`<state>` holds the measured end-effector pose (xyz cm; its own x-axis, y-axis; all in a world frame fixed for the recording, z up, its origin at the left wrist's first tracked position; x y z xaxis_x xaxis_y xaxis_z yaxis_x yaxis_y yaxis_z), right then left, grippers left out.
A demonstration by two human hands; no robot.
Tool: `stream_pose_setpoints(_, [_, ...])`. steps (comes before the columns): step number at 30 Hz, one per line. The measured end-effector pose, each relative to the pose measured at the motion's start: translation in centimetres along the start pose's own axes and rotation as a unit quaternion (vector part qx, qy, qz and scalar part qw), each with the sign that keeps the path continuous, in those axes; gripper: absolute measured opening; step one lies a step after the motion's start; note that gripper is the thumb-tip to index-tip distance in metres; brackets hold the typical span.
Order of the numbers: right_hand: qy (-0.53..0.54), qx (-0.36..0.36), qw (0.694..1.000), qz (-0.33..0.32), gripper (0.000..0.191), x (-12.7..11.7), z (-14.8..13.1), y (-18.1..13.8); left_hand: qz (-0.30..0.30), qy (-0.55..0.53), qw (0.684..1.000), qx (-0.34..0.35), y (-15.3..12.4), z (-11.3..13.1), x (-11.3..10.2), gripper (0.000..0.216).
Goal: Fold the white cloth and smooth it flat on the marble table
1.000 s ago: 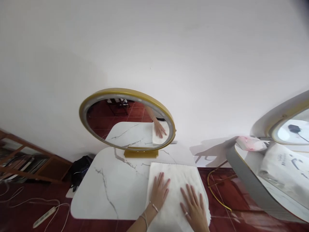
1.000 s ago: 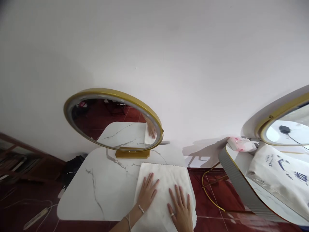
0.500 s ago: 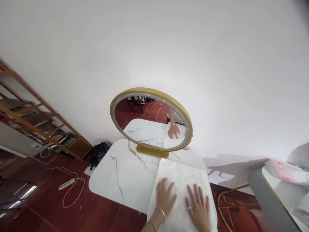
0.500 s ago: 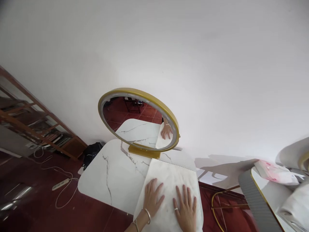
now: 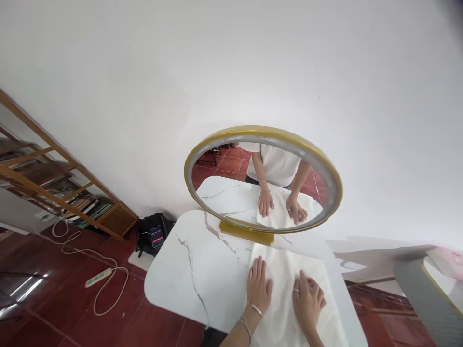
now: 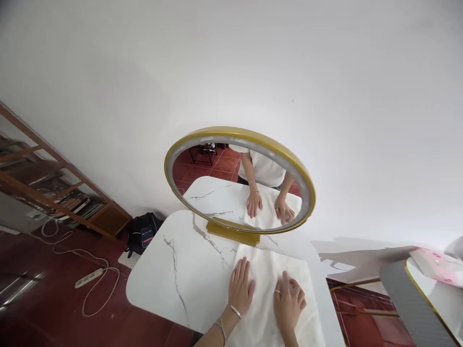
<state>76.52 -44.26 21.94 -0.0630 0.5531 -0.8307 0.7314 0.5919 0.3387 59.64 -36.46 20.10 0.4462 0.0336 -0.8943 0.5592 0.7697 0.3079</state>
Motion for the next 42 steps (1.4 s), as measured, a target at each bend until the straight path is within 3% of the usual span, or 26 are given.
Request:
stream_pose_setpoints(3, [-0.001, 0.000, 1.000, -0.008, 0.054, 1.3, -4.9, -2.3, 0.004, -0.008, 1.000, -0.011, -1.5, -4.6, -2.3, 0.061])
stream_pose_setpoints(9, [0.045, -0.044, 0.997, -0.039, 0.051, 5.6, -17.3, -6.1, -0.004, 0.014, 0.998, -0.057, -2.4, -16.1, -8.3, 0.053])
stream_pose_setpoints(14, [0.123, -0.064, 0.987, -0.085, 0.036, 9.1, -24.0, -8.1, -0.002, 0.039, 0.997, -0.068, -3.0, -22.3, -11.4, 0.055])
stream_pose_setpoints(21, [0.156, -0.117, 0.978, -0.072, 0.035, 11.9, -30.4, -7.9, 0.005, 0.055, 0.995, -0.080, -1.2, -27.3, -13.0, 0.052])
stream_pose_setpoints(27, [0.060, -0.177, 0.982, -0.033, 0.044, 14.0, -34.4, -7.0, -0.005, 0.062, 0.997, -0.053, 2.1, -30.8, -12.9, 0.053])
stream_pose_setpoints(33, [0.007, -0.211, 0.970, -0.119, 0.057, 19.4, -38.9, -5.8, -0.004, 0.080, 0.995, -0.059, 4.2, -35.7, -13.9, 0.050])
stream_pose_setpoints(38, [0.013, -0.250, 0.956, -0.154, 0.056, 22.0, -43.0, -6.1, 0.001, 0.071, 0.989, -0.130, 2.4, -39.9, -15.3, 0.048])
stream_pose_setpoints(42, [0.039, -0.310, 0.935, -0.168, 0.048, 20.3, -44.6, -9.9, 0.008, 0.059, 0.978, -0.199, -2.2, -41.2, -15.9, 0.049])
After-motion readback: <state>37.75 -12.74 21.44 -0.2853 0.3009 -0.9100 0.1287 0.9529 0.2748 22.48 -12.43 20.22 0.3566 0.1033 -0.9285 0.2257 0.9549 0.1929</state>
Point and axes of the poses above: each hand's wrist, its own y-axis towards the middle knuckle, its own x-axis out of the palm, z = x × y, the point moved 10 cm from there along y, towards the middle knuckle, and after that the axes turned 10 degrees about x, right-handed, at the moved point
